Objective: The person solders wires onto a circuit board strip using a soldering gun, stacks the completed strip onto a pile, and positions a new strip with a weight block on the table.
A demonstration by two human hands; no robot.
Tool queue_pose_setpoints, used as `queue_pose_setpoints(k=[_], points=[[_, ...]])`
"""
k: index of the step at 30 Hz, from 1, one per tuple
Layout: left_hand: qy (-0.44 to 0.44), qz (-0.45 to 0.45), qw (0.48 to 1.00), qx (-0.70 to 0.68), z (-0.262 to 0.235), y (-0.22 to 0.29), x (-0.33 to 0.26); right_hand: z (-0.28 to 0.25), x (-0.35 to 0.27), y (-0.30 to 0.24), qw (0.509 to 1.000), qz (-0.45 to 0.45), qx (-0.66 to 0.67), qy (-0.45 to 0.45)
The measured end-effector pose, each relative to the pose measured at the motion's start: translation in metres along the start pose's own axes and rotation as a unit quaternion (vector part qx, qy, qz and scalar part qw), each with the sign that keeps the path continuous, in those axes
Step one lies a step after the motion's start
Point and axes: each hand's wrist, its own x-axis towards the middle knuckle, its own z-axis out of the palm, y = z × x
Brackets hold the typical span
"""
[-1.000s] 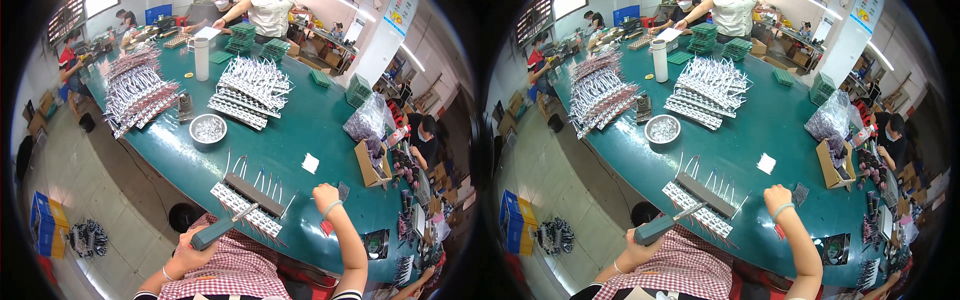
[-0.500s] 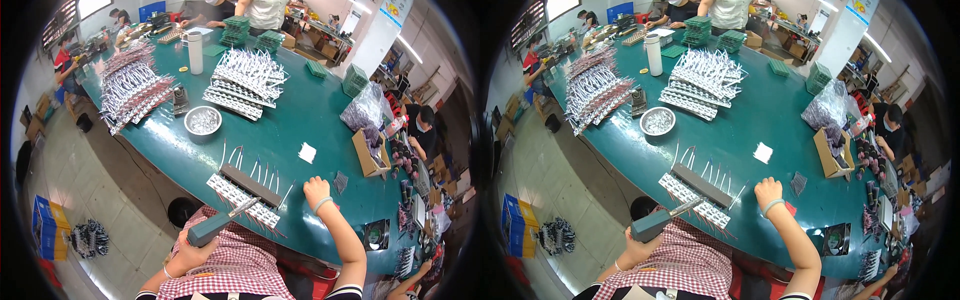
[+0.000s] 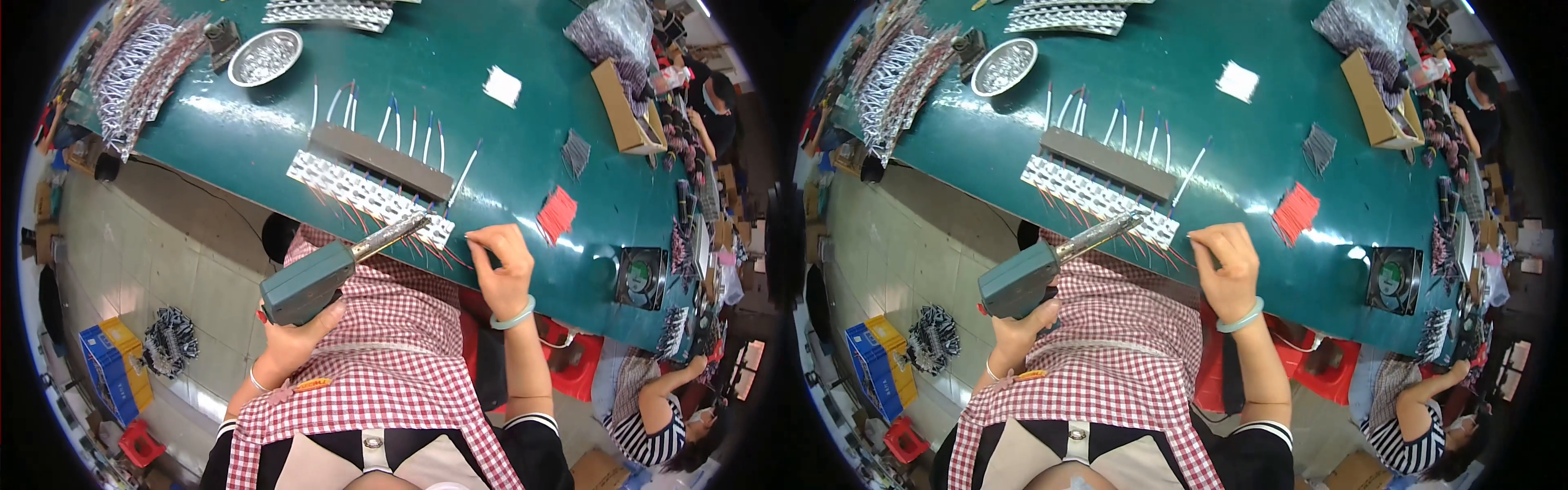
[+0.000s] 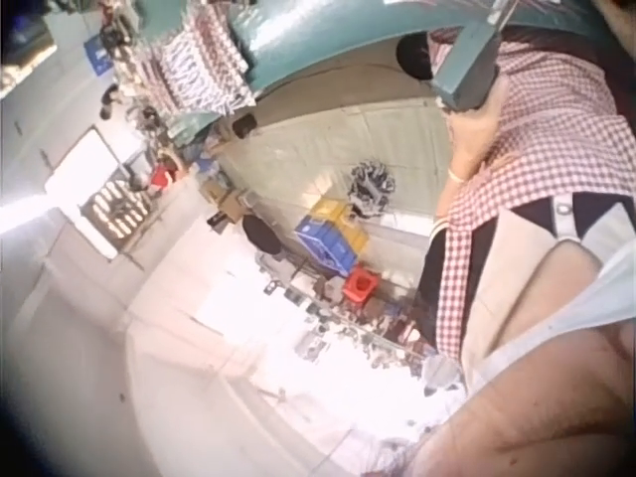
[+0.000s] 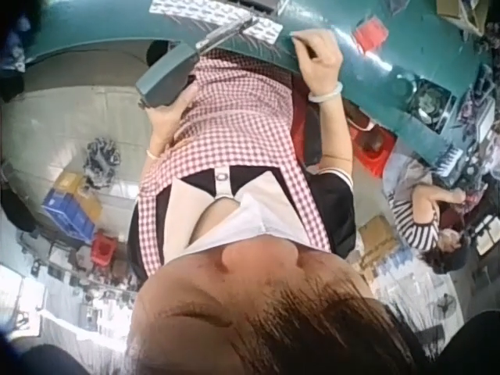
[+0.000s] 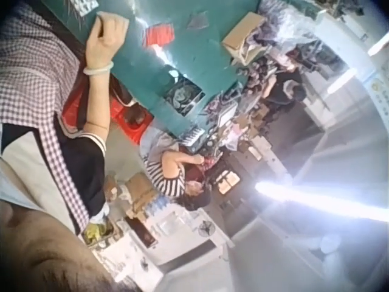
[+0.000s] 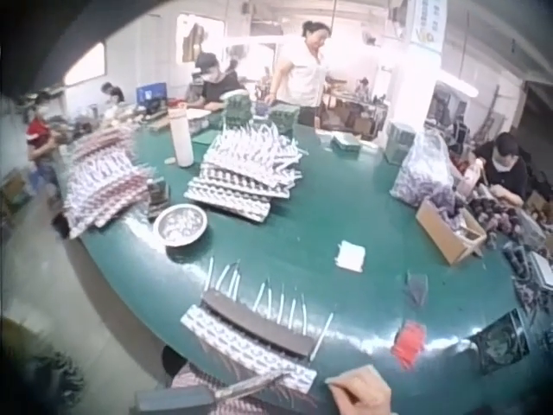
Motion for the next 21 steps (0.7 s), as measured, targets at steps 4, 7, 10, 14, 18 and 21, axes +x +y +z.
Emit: queue_pose_setpoints(k=[4,7,10,14,18,21], points=[[-0.003,0.005,0.998,0.063,0.006,-0.002,-0.005,0.013,-0.018,-0.006,0.999,0.029,0.019,0.013],[-0.005,0.048,0.991,0.122,0.013,0.001,-0.008,0.017,-0.025,-0.008,0.999,0.024,0.020,0.022],[-0.062,0.091,0.970,0.218,0.007,-0.004,-0.005,0.020,-0.029,-0.008,1.000,0.010,0.004,0.024],[-0.089,0.138,0.952,0.258,0.012,0.002,0.002,0.022,-0.027,-0.006,0.999,-0.020,-0.015,0.030],[-0.111,0.191,0.932,0.286,0.012,-0.001,0.005,0.020,-0.024,-0.005,0.999,-0.034,-0.013,0.024],[-0.113,0.200,0.931,0.284,0.015,0.000,0.005,0.019,-0.024,-0.003,0.999,-0.042,-0.009,0.023]])
